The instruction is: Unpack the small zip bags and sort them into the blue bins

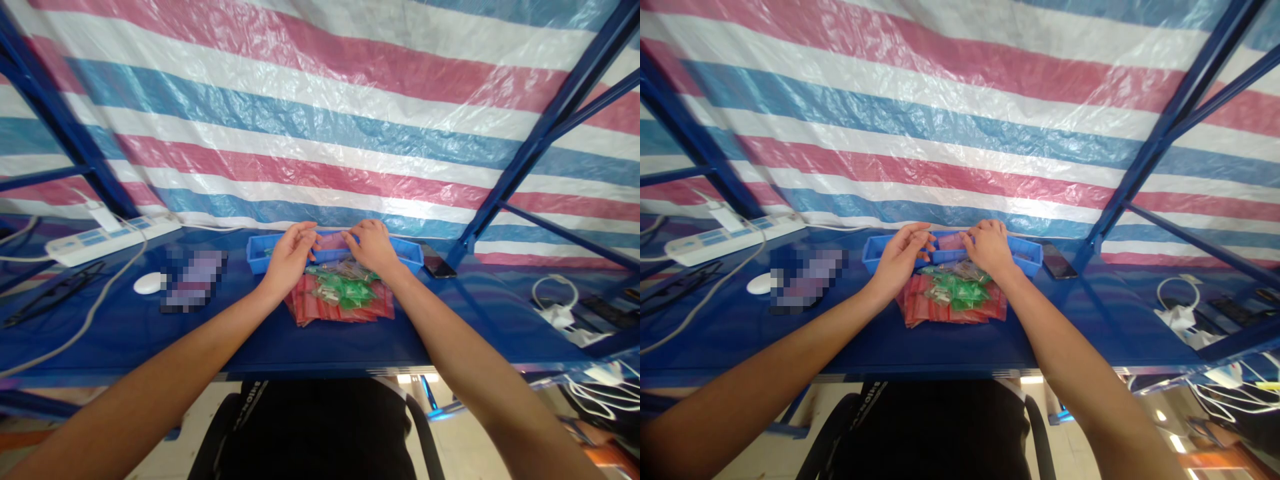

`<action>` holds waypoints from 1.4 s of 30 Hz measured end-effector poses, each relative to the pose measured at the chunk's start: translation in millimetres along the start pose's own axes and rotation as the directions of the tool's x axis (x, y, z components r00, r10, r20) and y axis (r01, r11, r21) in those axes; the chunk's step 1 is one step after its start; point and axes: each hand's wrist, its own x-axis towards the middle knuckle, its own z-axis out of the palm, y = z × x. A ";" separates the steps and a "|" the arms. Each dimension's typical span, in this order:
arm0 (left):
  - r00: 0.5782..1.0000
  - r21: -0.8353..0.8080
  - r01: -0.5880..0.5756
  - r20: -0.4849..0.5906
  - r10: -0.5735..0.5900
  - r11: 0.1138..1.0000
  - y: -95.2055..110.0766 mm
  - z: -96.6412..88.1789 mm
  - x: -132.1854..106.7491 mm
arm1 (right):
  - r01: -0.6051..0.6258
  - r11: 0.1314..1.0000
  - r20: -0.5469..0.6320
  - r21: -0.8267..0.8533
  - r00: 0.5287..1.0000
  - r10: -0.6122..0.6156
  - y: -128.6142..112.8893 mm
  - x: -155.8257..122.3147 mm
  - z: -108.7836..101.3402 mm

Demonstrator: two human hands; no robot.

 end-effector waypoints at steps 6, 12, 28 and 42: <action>0.993 0.290 -0.114 0.044 0.105 0.950 8.8 -1.8 -6.2 | 0.241 0.968 0.045 0.066 0.969 -0.244 -7.9 2.1 -2.5; 0.918 0.725 -0.397 0.328 0.225 0.563 14.6 -6.4 -6.3 | 0.262 0.963 0.135 0.066 0.954 -0.269 -14.0 4.2 2.9; 0.899 0.824 -0.428 0.429 0.085 0.372 6.2 -14.7 1.4 | 0.190 0.980 0.171 0.060 0.965 -0.198 -2.2 9.6 1.5; 0.883 0.795 -0.457 0.460 0.096 0.398 3.1 -17.5 0.0 | 0.239 0.964 0.164 0.116 0.953 -0.256 -1.8 5.2 -4.0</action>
